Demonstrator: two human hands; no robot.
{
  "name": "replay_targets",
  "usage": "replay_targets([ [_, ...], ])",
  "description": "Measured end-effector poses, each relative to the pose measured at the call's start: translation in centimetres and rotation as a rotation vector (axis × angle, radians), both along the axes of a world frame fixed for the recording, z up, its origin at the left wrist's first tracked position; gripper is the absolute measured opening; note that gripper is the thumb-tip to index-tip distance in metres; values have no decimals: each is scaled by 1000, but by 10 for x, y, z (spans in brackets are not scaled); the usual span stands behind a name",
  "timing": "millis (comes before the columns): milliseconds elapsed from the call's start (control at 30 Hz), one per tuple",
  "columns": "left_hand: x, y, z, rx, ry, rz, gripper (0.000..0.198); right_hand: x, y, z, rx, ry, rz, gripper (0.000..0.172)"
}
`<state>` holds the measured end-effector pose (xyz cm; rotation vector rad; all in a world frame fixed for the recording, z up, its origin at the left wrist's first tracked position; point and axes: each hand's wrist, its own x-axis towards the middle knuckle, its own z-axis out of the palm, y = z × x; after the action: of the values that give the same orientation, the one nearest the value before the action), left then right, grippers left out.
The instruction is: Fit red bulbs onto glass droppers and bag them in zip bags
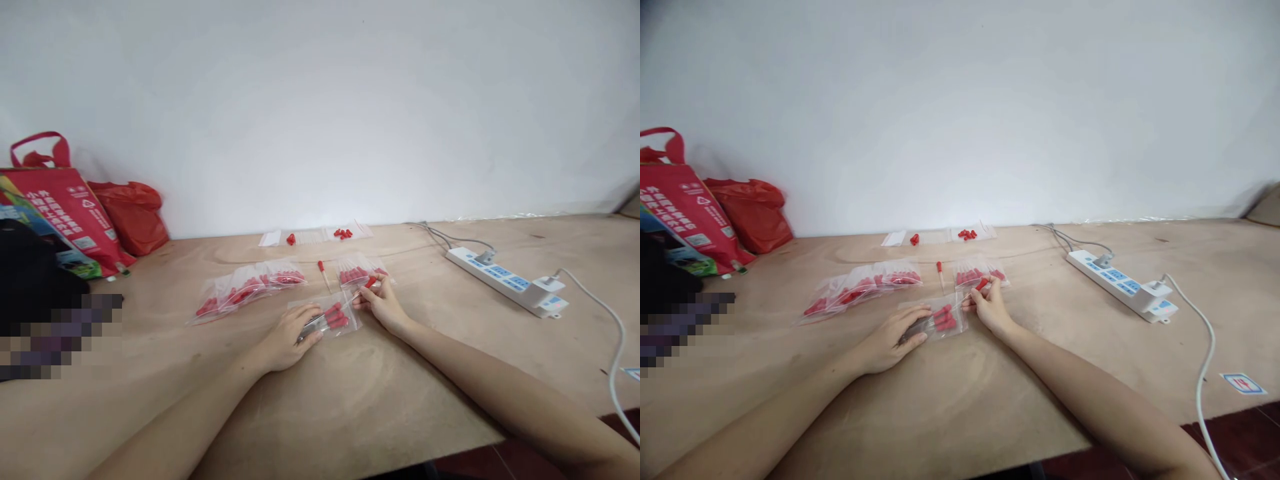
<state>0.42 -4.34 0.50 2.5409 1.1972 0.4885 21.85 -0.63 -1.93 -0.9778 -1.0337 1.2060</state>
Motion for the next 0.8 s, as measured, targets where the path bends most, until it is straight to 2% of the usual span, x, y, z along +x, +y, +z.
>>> replay_targets([
  [267,1,-1,2,0,1,7,35,-2,-4,-4,16,-165,149,30],
  [433,0,-1,1,27,-32,-3,35,3,-3,-1,-36,-196,238,29],
  [567,0,0,0,27,-36,3,35,4,-1,-1,-48,-177,240,26],
  [667,0,0,0,28,-23,7,35,3,-1,2,-37,-226,210,17],
  [800,0,1,-1,21,9,9,36,7,-1,12,-152,-385,338,6],
])
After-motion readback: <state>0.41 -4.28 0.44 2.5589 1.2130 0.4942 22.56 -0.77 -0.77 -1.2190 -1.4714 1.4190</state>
